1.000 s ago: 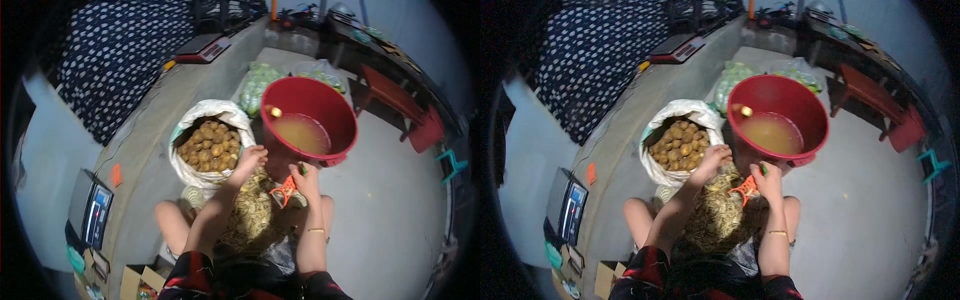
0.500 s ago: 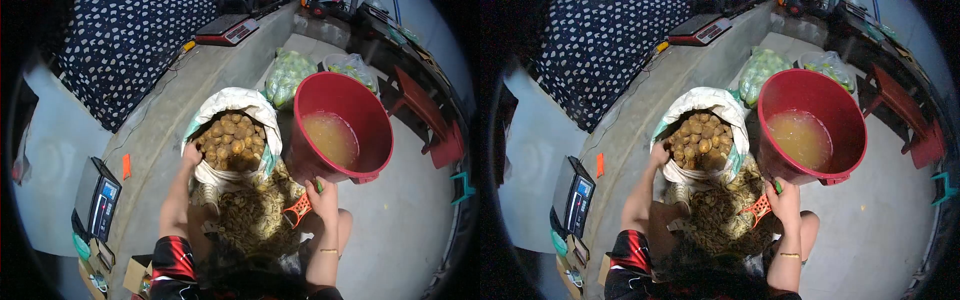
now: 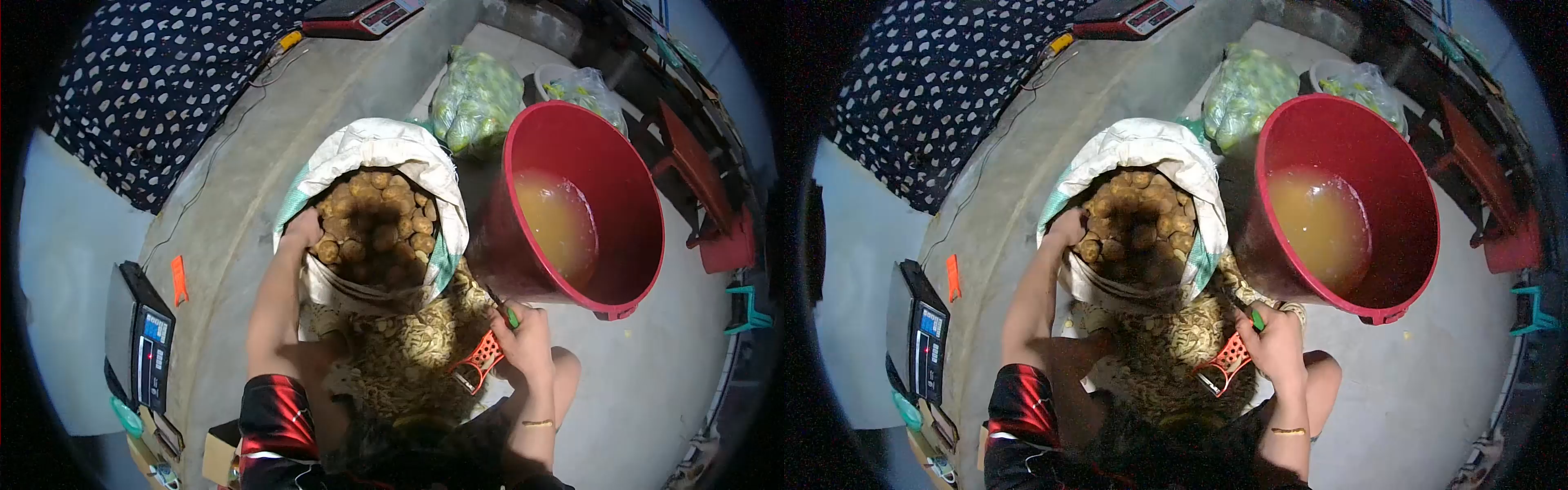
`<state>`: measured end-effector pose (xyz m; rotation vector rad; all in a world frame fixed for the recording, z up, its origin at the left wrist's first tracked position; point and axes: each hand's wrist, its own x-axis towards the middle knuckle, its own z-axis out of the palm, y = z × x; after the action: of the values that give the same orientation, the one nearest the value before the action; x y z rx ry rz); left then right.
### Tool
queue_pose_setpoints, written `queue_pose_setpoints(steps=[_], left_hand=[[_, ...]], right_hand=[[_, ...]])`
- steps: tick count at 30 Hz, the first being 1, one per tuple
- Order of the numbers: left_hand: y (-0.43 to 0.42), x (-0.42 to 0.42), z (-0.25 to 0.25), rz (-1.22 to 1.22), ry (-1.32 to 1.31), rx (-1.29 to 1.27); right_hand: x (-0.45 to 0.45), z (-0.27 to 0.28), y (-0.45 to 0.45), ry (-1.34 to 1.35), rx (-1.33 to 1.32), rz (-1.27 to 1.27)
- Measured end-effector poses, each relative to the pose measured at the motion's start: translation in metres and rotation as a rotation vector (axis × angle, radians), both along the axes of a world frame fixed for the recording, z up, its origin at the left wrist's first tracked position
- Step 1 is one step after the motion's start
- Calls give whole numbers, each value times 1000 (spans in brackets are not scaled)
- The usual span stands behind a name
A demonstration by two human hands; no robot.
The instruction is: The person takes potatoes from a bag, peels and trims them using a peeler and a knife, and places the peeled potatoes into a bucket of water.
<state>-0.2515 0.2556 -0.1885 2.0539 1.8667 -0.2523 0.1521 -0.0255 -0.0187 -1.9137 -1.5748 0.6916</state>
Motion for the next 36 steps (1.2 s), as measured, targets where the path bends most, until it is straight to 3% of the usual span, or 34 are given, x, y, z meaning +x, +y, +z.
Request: queue_pose_setpoints(steps=[3,4,8,15,16,21,25,28,31,36], left_hand=[[28,-8,-21,42,-153,-174],[25,4,-2,24,-132,-298],[2,43,45,123,83,-358],[-11,46,20,281,20,-94],[-13,50,32,255,44,-207],[-8,42,0,209,126,-71],[-32,39,34,280,-128,90],[-55,29,64,349,-795,191],[-77,42,98,593,-1326,-65],[-135,88,152,463,-1647,-189]], right_hand=[[-4,2,5,4,-30,0],[-4,3,7,-13,-36,11],[-8,3,9,-46,-66,5],[-4,0,2,-19,-64,3],[-3,0,2,-25,-61,11],[-1,1,-1,4,-9,14],[4,2,-4,20,19,38],[3,5,-6,-26,35,65],[1,5,-10,-18,36,90],[-22,8,-22,-83,34,175]])
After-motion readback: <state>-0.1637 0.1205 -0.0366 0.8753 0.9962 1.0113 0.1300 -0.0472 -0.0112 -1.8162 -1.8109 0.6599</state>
